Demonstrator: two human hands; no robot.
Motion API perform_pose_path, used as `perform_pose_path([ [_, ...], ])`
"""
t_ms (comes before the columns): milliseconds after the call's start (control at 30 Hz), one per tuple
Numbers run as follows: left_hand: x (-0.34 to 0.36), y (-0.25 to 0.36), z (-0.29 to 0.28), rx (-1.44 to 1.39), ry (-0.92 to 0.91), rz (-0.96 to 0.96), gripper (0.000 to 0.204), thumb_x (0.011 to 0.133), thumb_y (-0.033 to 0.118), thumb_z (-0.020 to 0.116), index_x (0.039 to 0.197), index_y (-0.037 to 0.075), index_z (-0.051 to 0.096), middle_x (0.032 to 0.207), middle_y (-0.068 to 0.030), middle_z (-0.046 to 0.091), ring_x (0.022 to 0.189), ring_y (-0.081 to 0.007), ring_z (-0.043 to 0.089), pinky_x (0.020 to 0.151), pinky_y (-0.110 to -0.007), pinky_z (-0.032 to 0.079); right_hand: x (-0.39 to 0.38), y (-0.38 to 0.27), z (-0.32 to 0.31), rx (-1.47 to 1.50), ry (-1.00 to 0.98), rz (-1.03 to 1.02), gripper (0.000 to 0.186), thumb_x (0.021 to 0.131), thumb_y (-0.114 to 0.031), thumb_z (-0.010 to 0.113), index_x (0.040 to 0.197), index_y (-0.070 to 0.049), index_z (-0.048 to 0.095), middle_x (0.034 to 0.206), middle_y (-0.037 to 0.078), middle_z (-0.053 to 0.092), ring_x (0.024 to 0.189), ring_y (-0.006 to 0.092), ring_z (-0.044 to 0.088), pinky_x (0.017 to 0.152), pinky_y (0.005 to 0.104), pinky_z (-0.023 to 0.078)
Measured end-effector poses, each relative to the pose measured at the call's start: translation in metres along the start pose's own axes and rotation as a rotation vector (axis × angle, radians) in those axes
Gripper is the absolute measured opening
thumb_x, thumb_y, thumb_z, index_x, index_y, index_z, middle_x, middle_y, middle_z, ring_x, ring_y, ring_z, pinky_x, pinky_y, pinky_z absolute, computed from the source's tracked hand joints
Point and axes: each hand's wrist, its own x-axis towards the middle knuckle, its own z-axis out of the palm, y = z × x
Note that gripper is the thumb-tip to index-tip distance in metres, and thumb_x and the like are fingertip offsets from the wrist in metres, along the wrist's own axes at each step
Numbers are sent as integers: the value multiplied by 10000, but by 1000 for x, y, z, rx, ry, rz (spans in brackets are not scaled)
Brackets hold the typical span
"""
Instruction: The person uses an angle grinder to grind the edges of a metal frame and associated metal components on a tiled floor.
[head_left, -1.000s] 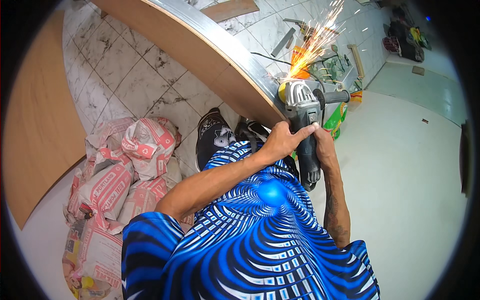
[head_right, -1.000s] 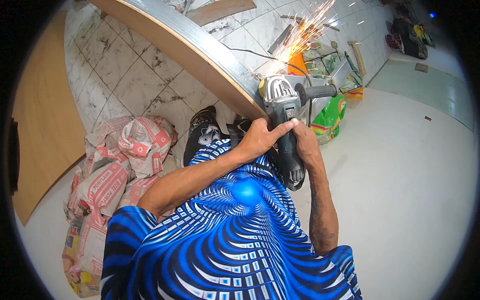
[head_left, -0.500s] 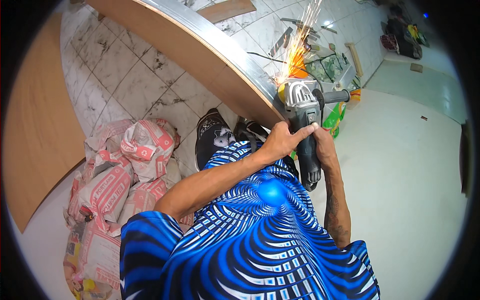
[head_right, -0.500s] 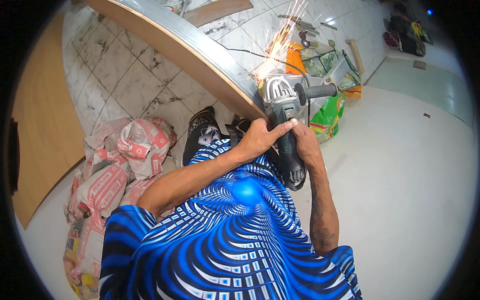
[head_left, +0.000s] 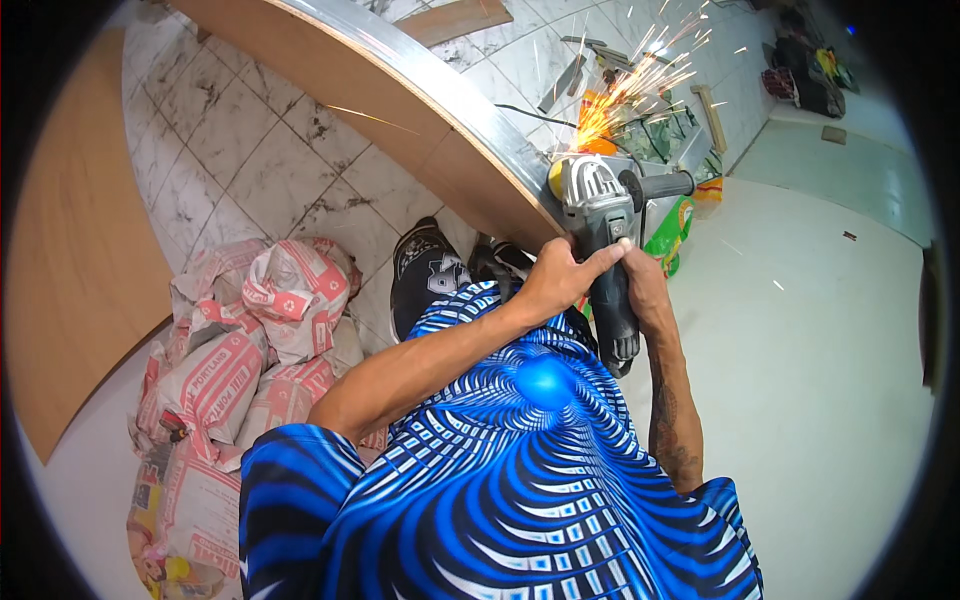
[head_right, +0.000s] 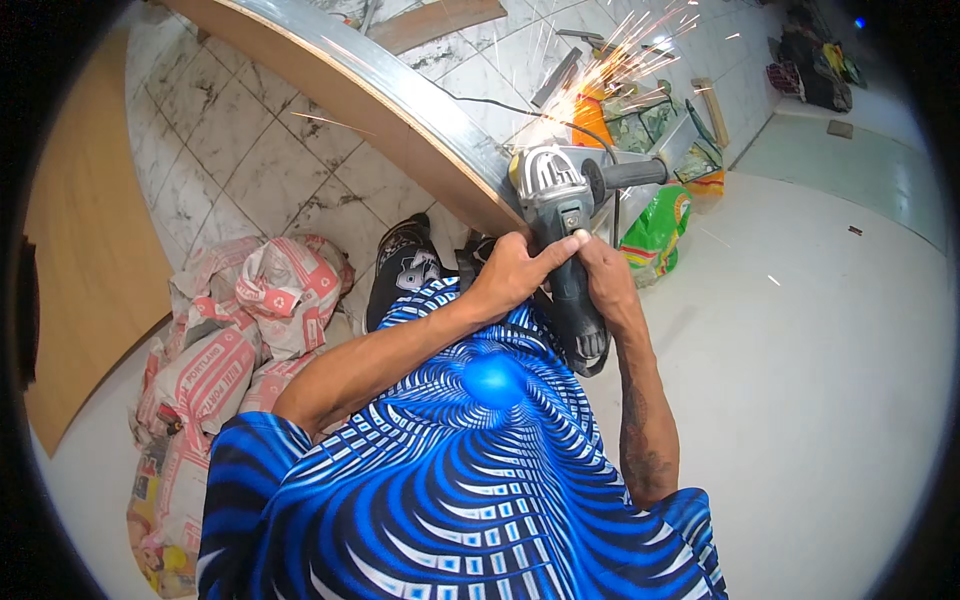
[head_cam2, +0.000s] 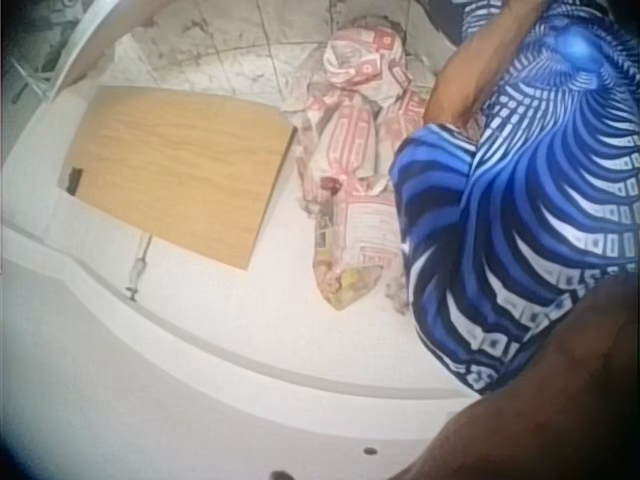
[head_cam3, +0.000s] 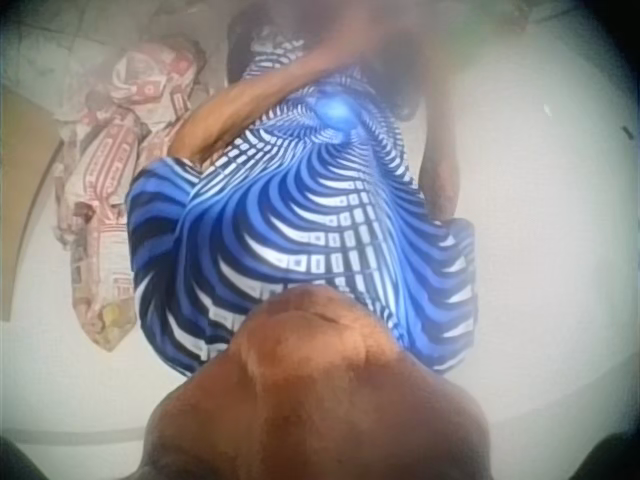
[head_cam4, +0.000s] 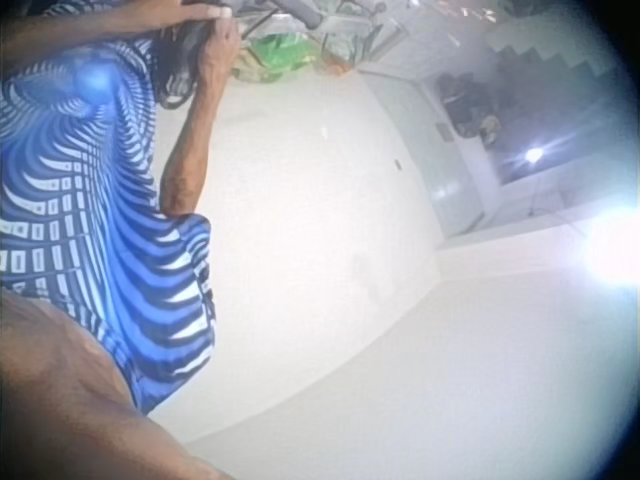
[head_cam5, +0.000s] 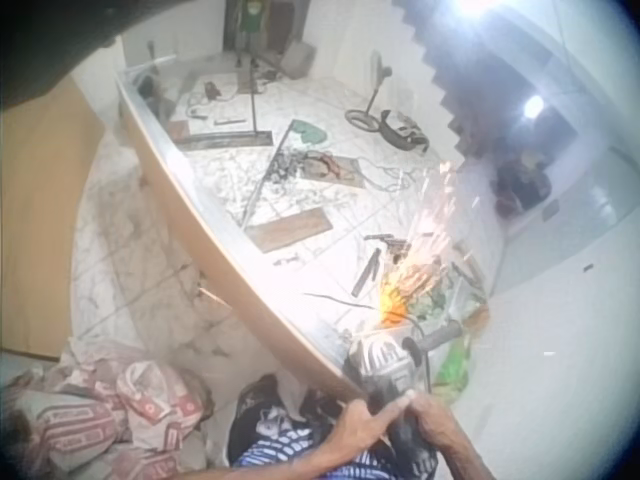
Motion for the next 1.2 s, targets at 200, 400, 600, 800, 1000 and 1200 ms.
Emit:
perform_pose_path([
  [200, 1, -6, 1, -3, 26, -32, 506, 902, 460, 699, 890, -46, 682, 697, -22, 601, 600, -75, 526, 520, -257, 435, -3, -7, 4, -2, 37, -13, 467, 1033, -439, 452, 981, -12, 634, 814, 44, 642, 688, 101, 584, 616, 260, 474],
  [400, 3, -16, 0, 27, 22, -15, 502, 902, 463, 699, 910, -39, 681, 697, -18, 594, 621, -77, 524, 544, -275, 441, -4, -11, 4, 101, -20, 6, 429, 1037, -412, 449, 989, -27, 633, 825, 42, 646, 657, 109, 608, 573, 258, 488],
  [600, 3, -7, 0, 62, 12, -38, 531, 883, 488, 710, 897, -41, 678, 694, -25, 592, 630, -90, 528, 553, -286, 443, 9, 15, -4, 5, 46, -114, 411, 1050, -383, 428, 995, -31, 634, 813, 42, 641, 651, 103, 597, 581, 256, 484],
  [800, 4, -8, 1, 19, 45, -11, 562, 872, 515, 710, 874, -47, 675, 686, -38, 589, 628, -103, 536, 546, -291, 446, -7, -19, 14, 55, 62, -48, 431, 1048, -402, 426, 1002, -26, 631, 807, 62, 655, 647, 116, 606, 579, 257, 488],
  [1000, 5, -10, 0, 48, 60, -24, 591, 862, 531, 714, 871, -58, 671, 691, -53, 598, 624, -111, 549, 545, -289, 452, -11, -23, 16, 58, 73, 17, 438, 1038, -417, 433, 995, -24, 622, 805, 82, 665, 660, 133, 641, 568, 259, 516],
  [1200, 4, -9, -1, 64, 26, -72, 592, 863, 532, 711, 894, -57, 671, 697, -52, 608, 616, -109, 558, 541, -292, 460, -10, -22, 17, 96, 79, 57, 461, 1040, -428, 420, 982, -19, 624, 780, 96, 674, 645, 143, 641, 564, 261, 513],
])
